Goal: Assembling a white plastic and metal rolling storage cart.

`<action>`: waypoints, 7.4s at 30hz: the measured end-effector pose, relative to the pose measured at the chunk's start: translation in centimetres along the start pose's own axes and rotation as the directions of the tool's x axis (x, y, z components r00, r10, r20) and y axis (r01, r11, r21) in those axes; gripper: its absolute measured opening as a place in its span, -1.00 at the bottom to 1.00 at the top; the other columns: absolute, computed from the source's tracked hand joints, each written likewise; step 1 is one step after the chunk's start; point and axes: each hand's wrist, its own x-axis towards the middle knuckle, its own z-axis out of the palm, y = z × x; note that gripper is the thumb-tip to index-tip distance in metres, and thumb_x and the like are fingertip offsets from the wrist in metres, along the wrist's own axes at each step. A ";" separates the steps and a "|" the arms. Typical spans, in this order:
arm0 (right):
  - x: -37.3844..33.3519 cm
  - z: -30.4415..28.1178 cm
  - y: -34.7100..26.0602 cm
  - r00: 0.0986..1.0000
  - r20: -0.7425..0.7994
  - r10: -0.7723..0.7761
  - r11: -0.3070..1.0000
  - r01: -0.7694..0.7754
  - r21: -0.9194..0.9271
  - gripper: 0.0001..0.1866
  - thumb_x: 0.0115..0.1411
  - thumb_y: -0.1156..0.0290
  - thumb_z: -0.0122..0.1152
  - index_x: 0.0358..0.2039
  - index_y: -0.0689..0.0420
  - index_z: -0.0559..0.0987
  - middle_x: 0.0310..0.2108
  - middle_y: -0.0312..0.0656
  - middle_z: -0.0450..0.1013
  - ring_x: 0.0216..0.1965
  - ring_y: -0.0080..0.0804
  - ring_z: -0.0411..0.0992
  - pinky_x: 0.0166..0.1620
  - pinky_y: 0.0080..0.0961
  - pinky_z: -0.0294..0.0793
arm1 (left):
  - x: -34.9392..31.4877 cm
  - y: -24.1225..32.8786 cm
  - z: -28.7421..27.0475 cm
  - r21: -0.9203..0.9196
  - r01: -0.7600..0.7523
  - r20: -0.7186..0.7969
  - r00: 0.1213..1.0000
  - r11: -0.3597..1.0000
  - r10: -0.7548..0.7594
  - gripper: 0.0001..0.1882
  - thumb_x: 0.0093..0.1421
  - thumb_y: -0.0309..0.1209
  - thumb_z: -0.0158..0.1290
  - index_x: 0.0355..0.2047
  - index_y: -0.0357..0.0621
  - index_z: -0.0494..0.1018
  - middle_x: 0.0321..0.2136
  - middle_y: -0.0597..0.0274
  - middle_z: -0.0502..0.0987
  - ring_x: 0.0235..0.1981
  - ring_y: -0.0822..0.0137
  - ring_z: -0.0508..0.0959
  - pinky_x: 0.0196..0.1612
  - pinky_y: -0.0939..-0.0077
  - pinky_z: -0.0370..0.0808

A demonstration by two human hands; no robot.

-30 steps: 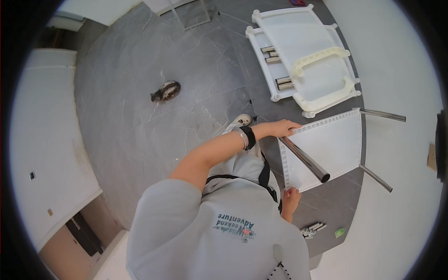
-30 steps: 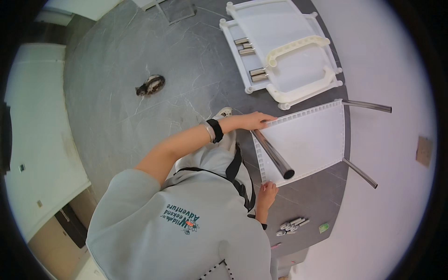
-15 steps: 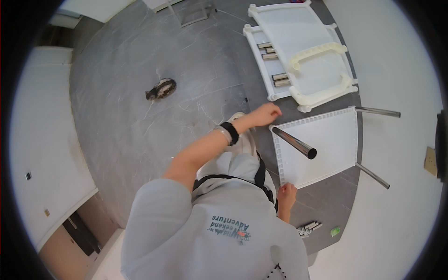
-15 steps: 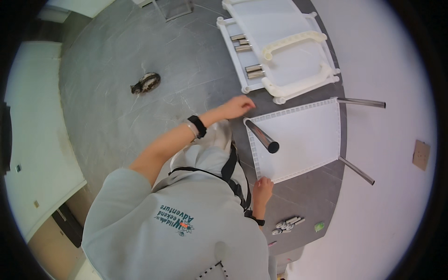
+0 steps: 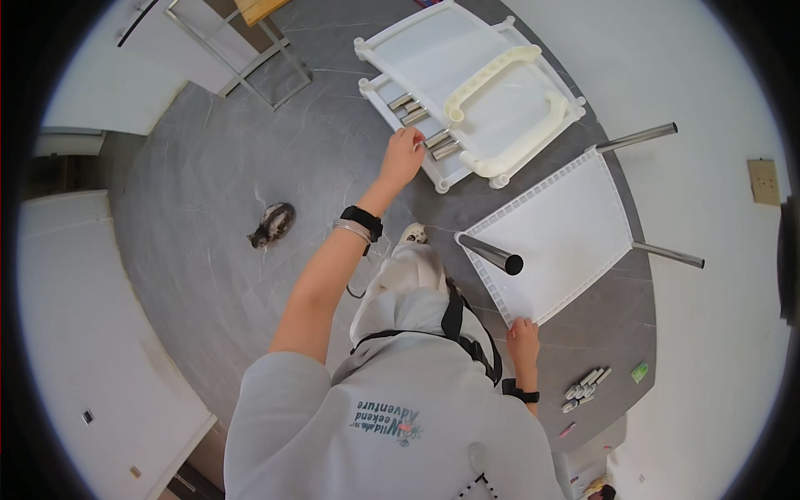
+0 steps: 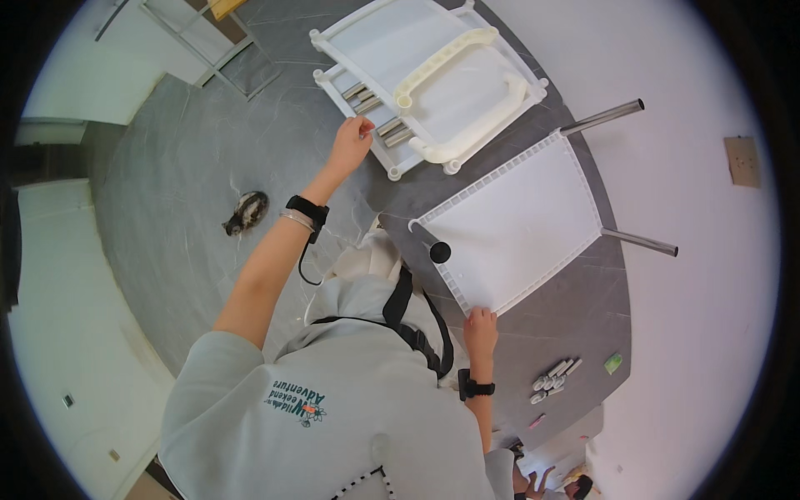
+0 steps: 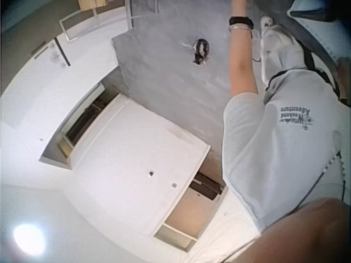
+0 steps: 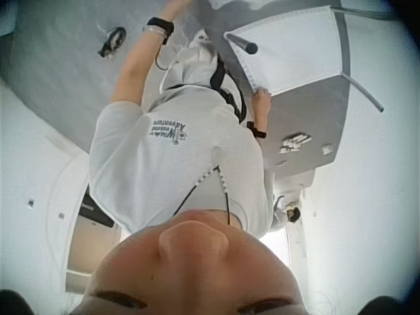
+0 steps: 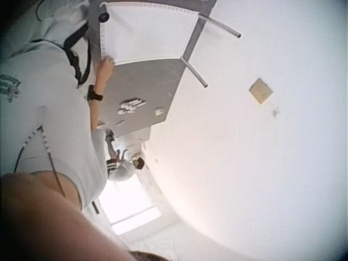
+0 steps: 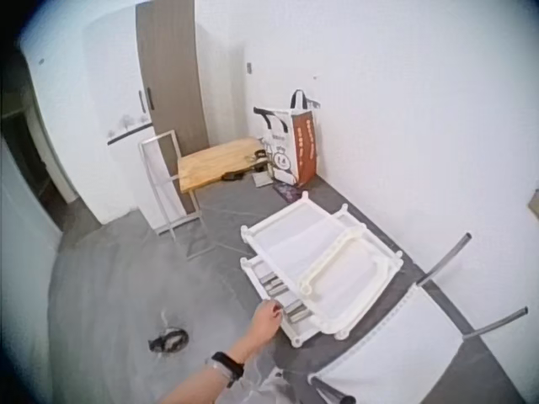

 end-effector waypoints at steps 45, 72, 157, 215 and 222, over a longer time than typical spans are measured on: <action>-0.4 0.8 0.9 0.997 -0.070 -0.014 0.998 0.019 0.067 -0.77 0.04 0.27 0.15 -0.56 0.14 0.37 -0.47 -0.12 0.32 -0.32 -0.05 0.27 -0.26 -0.16 0.29 | -13.8 4.1 -5.3 0.333 0.280 0.188 0.916 0.900 -0.355 -0.66 0.18 -0.21 -0.07 -0.23 -0.27 0.36 -0.46 -0.03 0.49 -0.38 0.07 0.49 -0.29 0.38 0.38; -3.8 -11.2 -2.1 0.878 -0.413 -0.242 0.231 0.465 0.855 -0.52 0.11 0.57 0.04 0.05 0.26 0.17 -0.05 0.02 0.33 0.02 -0.21 0.30 0.07 -0.34 0.27 | -28.3 20.9 2.5 -0.340 -0.215 0.207 0.933 0.916 0.295 -0.74 0.17 -0.50 -0.14 -0.11 -0.24 0.29 -0.26 -0.01 0.39 -0.22 0.03 0.39 -0.13 0.28 0.32; -3.7 -8.2 -1.3 0.821 -0.536 0.197 0.238 0.490 0.839 -0.70 0.14 0.58 -0.03 -0.70 0.12 0.18 -0.82 -0.35 0.14 -0.80 -0.68 0.07 -0.73 -0.68 0.06 | -31.6 18.8 14.3 -0.062 -0.187 0.758 0.630 0.980 0.168 -0.84 0.01 -0.32 0.00 -0.50 -0.16 0.39 -0.62 0.10 0.48 -0.50 0.06 0.50 -0.39 0.25 0.40; -5.5 -12.3 1.1 0.778 -0.508 -0.369 0.134 0.586 0.799 -0.74 0.04 0.58 0.08 -0.70 0.16 0.24 -0.69 -0.30 0.24 -0.63 -0.63 0.20 -0.54 -0.69 0.15 | -30.7 27.0 12.3 -0.610 0.115 0.519 0.805 0.784 0.286 -0.88 -0.04 -0.45 0.05 -0.46 -0.21 0.44 -0.54 0.17 0.52 -0.40 0.23 0.55 -0.33 0.44 0.43; -5.4 -12.0 1.9 0.878 -0.330 -0.348 0.074 0.377 0.923 -0.69 0.04 0.55 0.06 -0.76 0.15 0.20 -0.80 -0.34 0.16 -0.76 -0.66 0.07 -0.67 -0.67 0.01 | -29.0 25.6 12.9 -0.488 0.093 0.752 0.550 0.868 0.364 -0.76 -0.05 -0.40 0.06 -0.36 -0.26 0.42 -0.47 0.13 0.52 -0.41 0.26 0.50 -0.31 0.47 0.42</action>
